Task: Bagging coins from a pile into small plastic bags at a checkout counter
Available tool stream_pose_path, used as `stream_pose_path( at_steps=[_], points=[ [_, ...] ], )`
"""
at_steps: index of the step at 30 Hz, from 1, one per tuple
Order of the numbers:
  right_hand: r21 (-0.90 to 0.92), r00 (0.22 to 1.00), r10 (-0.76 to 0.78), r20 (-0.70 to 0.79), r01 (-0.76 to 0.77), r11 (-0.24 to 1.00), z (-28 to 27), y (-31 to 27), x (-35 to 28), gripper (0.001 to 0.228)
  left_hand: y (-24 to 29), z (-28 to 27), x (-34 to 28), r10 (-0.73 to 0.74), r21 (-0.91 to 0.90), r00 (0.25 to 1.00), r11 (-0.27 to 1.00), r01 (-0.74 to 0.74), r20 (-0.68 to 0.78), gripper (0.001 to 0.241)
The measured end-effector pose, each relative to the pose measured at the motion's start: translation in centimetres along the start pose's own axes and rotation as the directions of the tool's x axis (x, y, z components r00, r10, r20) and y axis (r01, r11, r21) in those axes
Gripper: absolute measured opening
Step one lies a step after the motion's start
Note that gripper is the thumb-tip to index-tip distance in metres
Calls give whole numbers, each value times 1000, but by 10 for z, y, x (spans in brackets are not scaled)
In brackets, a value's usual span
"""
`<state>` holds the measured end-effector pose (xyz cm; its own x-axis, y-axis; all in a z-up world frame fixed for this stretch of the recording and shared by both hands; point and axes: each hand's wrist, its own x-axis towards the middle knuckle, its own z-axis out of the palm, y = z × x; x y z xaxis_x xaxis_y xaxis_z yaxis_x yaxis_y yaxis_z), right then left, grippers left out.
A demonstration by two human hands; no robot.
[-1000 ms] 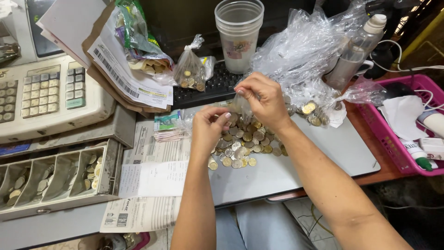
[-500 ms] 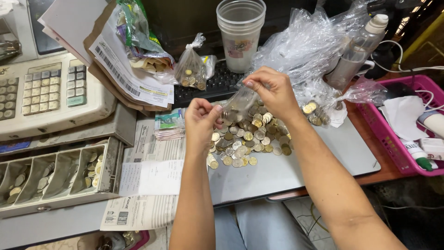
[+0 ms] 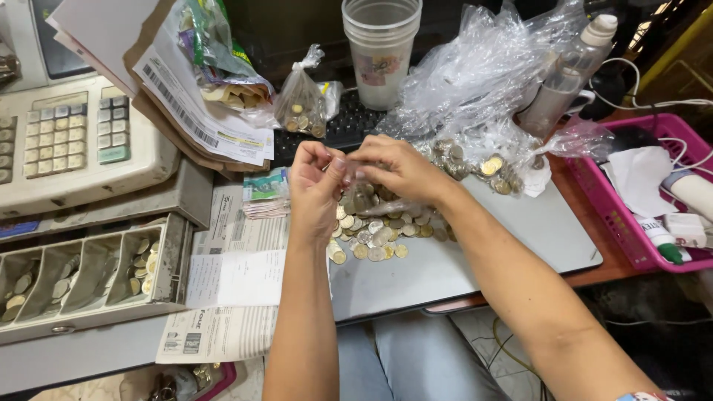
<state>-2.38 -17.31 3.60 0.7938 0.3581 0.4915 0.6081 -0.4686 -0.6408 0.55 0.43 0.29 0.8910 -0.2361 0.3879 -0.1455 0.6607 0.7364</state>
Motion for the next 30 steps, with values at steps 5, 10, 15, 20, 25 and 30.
stream_pose_path(
  at_steps=[5,10,15,20,25,30],
  points=[
    [-112,998,8,64,-1,994,16,41,6,18,-2,-3,1,40,-1,999,999,-40,-13,30],
    [-126,997,14,70,-5,992,-3,11,24,17,11,-5,-3,132,283,988,953,-107,-74,39],
    [-290,995,2,96,27,957,-22,-1,37,16,-11,-10,-17,42,695,998,717,-55,35,66],
    [-347,983,-121,139,162,924,-47,-35,56,10,2,-3,-17,43,758,990,639,-128,132,31],
    [-319,994,-18,112,53,946,-71,-60,60,16,-18,-19,-9,-46,808,982,576,-122,181,11],
    [-451,963,-213,164,265,852,-87,-64,63,12,2,-6,-11,-223,822,970,568,48,97,26]
  ],
)
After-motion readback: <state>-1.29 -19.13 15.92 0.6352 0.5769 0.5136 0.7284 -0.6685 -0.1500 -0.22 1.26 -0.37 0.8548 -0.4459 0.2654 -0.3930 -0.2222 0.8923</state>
